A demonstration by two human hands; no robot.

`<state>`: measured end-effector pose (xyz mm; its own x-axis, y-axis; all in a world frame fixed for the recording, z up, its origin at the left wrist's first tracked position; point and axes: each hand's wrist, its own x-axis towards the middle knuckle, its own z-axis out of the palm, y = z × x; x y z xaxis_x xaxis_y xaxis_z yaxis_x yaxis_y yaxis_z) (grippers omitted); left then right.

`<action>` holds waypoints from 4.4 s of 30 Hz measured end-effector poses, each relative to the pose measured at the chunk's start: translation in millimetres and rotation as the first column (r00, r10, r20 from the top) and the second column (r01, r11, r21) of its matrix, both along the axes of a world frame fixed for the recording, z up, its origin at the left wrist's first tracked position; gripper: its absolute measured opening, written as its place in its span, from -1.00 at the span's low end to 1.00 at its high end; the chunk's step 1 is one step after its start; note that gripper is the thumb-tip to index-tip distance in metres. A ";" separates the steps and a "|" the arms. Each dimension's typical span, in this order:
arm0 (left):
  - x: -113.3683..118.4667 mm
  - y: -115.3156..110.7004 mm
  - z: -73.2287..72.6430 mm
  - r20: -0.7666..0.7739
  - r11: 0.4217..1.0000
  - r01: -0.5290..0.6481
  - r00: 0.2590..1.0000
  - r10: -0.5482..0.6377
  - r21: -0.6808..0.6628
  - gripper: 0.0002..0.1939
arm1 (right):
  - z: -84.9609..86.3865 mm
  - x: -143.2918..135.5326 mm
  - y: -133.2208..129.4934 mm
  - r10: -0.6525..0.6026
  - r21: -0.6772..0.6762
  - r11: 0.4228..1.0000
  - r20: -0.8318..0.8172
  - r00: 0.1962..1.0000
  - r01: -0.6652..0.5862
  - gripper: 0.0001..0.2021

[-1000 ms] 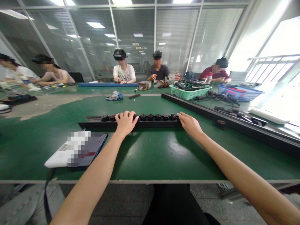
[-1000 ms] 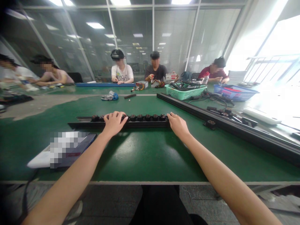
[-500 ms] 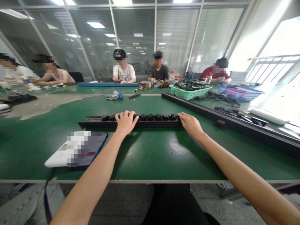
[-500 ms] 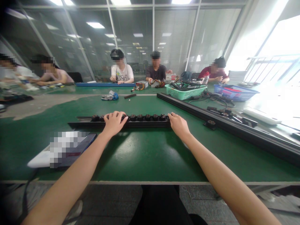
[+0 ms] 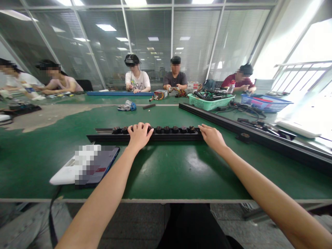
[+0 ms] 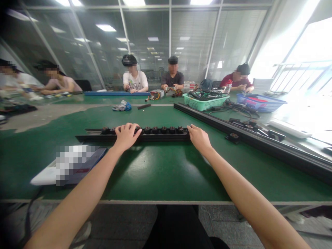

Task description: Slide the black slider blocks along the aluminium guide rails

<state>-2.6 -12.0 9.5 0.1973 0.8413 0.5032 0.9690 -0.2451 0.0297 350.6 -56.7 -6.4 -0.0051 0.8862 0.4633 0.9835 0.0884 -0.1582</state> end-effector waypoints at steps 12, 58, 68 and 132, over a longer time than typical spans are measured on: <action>-0.7 -0.7 -0.6 -0.015 1.000 0.008 1.000 -0.008 0.010 -0.61 | -4.6 8.6 4.8 0.051 0.020 0.999 -0.079 0.996 -0.050 -0.59; -0.8 0.2 -1.4 -0.006 1.000 0.029 1.000 -0.029 -0.007 -0.60 | -9.0 20.4 14.1 0.021 0.037 0.999 -0.162 0.987 -0.015 -0.58; -0.7 0.3 -0.2 0.006 0.999 0.033 0.999 -0.033 -0.024 -0.59 | -7.5 25.5 12.0 -0.013 0.045 0.999 -0.164 0.986 0.020 -0.59; -2.1 0.5 -1.4 -0.025 0.999 0.035 0.999 -0.035 -0.002 -0.58 | -10.9 36.8 14.7 -0.015 0.076 0.997 -0.191 0.982 0.030 -0.61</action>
